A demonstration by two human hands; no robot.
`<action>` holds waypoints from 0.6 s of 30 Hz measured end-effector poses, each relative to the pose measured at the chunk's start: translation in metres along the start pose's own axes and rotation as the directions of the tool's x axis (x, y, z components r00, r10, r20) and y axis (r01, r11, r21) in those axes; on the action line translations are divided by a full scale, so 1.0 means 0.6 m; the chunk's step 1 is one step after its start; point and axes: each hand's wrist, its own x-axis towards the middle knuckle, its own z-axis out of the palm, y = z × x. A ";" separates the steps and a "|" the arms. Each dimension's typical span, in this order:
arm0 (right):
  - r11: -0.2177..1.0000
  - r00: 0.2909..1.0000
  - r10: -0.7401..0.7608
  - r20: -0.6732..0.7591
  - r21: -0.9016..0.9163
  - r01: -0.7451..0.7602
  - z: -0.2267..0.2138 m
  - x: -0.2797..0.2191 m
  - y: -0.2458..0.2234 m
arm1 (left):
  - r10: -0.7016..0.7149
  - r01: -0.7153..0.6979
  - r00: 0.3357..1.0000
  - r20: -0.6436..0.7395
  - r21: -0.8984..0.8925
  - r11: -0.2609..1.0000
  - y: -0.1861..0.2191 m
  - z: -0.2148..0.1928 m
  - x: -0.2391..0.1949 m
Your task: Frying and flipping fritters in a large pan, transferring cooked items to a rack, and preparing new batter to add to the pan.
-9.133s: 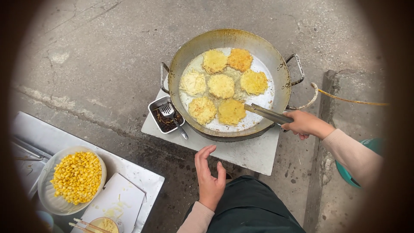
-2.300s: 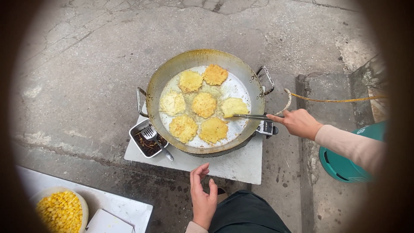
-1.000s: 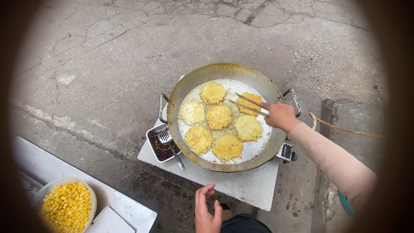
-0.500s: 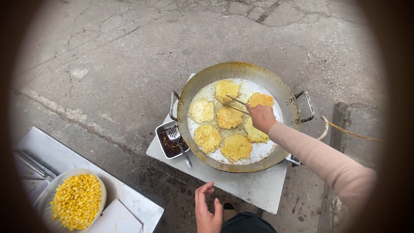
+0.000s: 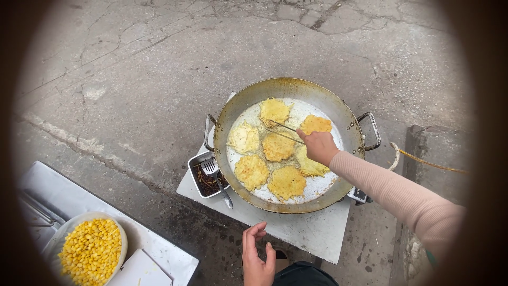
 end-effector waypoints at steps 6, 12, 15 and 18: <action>0.998 0.998 0.046 0.037 0.029 -0.047 0.027 0.037 -0.052 | 0.045 -0.045 0.999 0.012 -0.001 0.999 0.004 0.009 -0.003; 0.800 0.982 0.125 0.143 0.570 -0.185 -0.118 -0.050 0.018 | 0.027 -0.028 0.999 -0.041 -0.007 1.000 0.000 -0.006 0.002; 0.352 0.937 0.160 0.312 0.868 -0.349 -0.172 -0.088 0.088 | 0.027 -0.027 0.998 -0.050 -0.002 1.000 -0.003 -0.007 0.001; -0.009 0.899 0.139 0.416 0.908 -0.419 -0.150 -0.088 0.155 | 0.012 -0.012 1.000 -0.028 0.004 1.000 -0.001 -0.003 0.002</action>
